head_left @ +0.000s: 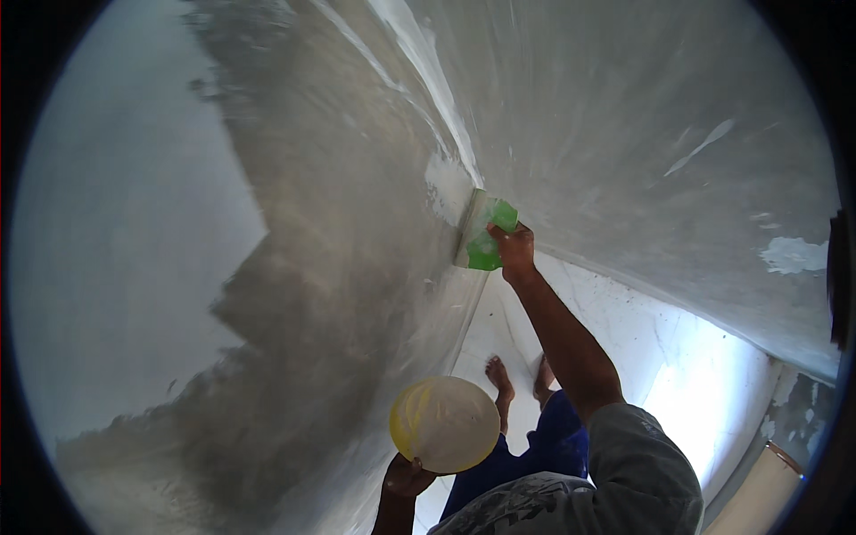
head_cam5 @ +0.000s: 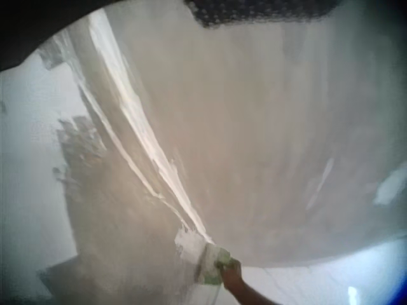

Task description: Applying plaster or wall putty to a concrete wall using a hand scraper.

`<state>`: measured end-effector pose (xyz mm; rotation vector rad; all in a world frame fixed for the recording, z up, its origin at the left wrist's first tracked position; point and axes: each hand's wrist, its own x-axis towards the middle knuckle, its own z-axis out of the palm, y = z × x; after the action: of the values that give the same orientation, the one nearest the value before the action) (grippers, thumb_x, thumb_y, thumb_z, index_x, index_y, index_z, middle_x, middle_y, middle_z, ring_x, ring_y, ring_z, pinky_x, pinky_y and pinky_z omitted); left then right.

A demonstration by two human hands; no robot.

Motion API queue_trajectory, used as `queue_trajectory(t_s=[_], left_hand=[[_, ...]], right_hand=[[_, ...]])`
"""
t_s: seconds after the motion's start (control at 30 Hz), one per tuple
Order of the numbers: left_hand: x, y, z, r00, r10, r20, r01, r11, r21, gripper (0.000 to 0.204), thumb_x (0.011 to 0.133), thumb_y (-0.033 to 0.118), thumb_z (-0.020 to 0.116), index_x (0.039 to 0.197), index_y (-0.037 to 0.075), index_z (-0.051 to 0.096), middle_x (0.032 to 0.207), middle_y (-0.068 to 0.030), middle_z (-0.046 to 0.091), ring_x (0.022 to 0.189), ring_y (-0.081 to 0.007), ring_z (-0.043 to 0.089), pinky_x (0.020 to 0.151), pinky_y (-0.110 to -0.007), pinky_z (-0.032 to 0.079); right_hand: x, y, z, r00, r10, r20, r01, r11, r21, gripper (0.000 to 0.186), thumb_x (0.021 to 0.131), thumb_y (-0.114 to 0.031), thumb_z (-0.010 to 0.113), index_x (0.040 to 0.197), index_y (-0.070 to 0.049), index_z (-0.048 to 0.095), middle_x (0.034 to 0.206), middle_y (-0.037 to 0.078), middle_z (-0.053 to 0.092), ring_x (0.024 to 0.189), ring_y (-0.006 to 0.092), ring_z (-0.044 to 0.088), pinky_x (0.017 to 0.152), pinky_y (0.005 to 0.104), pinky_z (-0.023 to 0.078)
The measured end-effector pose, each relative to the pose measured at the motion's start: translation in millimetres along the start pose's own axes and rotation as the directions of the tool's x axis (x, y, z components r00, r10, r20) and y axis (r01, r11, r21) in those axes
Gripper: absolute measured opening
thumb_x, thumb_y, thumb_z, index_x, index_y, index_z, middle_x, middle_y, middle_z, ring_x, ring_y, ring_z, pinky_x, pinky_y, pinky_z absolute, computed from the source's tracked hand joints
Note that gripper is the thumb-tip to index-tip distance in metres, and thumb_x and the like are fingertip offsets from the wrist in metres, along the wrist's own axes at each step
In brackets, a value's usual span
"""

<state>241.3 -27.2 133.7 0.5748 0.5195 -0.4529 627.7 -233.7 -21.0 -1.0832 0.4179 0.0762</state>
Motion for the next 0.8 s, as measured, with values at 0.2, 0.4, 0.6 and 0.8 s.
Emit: queue_trajectory(t_s=[0.2, 0.4, 0.6, 0.8], left_hand=[[-25.3, 1.3, -5.5, 0.995, 0.007, 0.099, -0.01, 1.0, 0.026, 0.073, 0.084, 0.025, 0.077, 0.144, 0.004, 0.041, 0.141, -0.0157, 0.05, 0.131, -0.0359, 0.05, 0.107, -0.059, 0.043], [-33.4, -4.4, -12.7, 0.986, 0.024, 0.162, -0.034, 0.998, 0.059, 0.073, 0.087, 0.029, 0.074, 0.146, 0.004, 0.037, 0.144, -0.0179, 0.047, 0.133, -0.0375, 0.048, 0.107, -0.064, 0.039], [-30.9, -1.8, 8.8, 0.971, 0.049, 0.236, -0.052, 0.999, 0.005, 0.063, 0.093, 0.021, 0.068, 0.145, 0.003, 0.037, 0.141, -0.0198, 0.049, 0.128, -0.0389, 0.052, 0.103, -0.062, 0.046], [-33.0, 1.2, 5.5, 0.955, -0.017, 0.297, -0.025, 0.99, 0.139, 0.074, 0.091, 0.032, 0.071, 0.149, 0.006, 0.033, 0.147, -0.0197, 0.042, 0.136, -0.042, 0.043, 0.108, -0.068, 0.035]], right_hand=[[-68.6, -133.7, 50.9, 0.99, -0.091, 0.109, 0.079, 0.991, 0.107, 0.016, 0.086, -0.003, 0.069, 0.101, 0.002, 0.066, 0.091, 0.006, 0.067, 0.079, 0.0173, 0.064, 0.072, 0.0343, 0.054], [-113.6, -211.7, 80.3, 0.981, -0.124, 0.147, 0.113, 0.991, 0.078, 0.02, 0.086, -0.002, 0.069, 0.104, 0.005, 0.064, 0.093, 0.009, 0.067, 0.08, 0.0199, 0.066, 0.072, 0.0368, 0.056], [-153.3, -272.2, 99.0, 0.963, -0.209, 0.168, 0.191, 0.975, 0.117, 0.016, 0.084, 0.002, 0.067, 0.1, 0.007, 0.066, 0.091, 0.01, 0.068, 0.076, 0.019, 0.064, 0.069, 0.0351, 0.053], [-191.7, -305.5, 111.4, 0.891, -0.396, 0.221, 0.365, 0.916, 0.169, 0.019, 0.084, -0.001, 0.069, 0.101, 0.008, 0.066, 0.09, 0.009, 0.069, 0.078, 0.0175, 0.064, 0.069, 0.0343, 0.052]])
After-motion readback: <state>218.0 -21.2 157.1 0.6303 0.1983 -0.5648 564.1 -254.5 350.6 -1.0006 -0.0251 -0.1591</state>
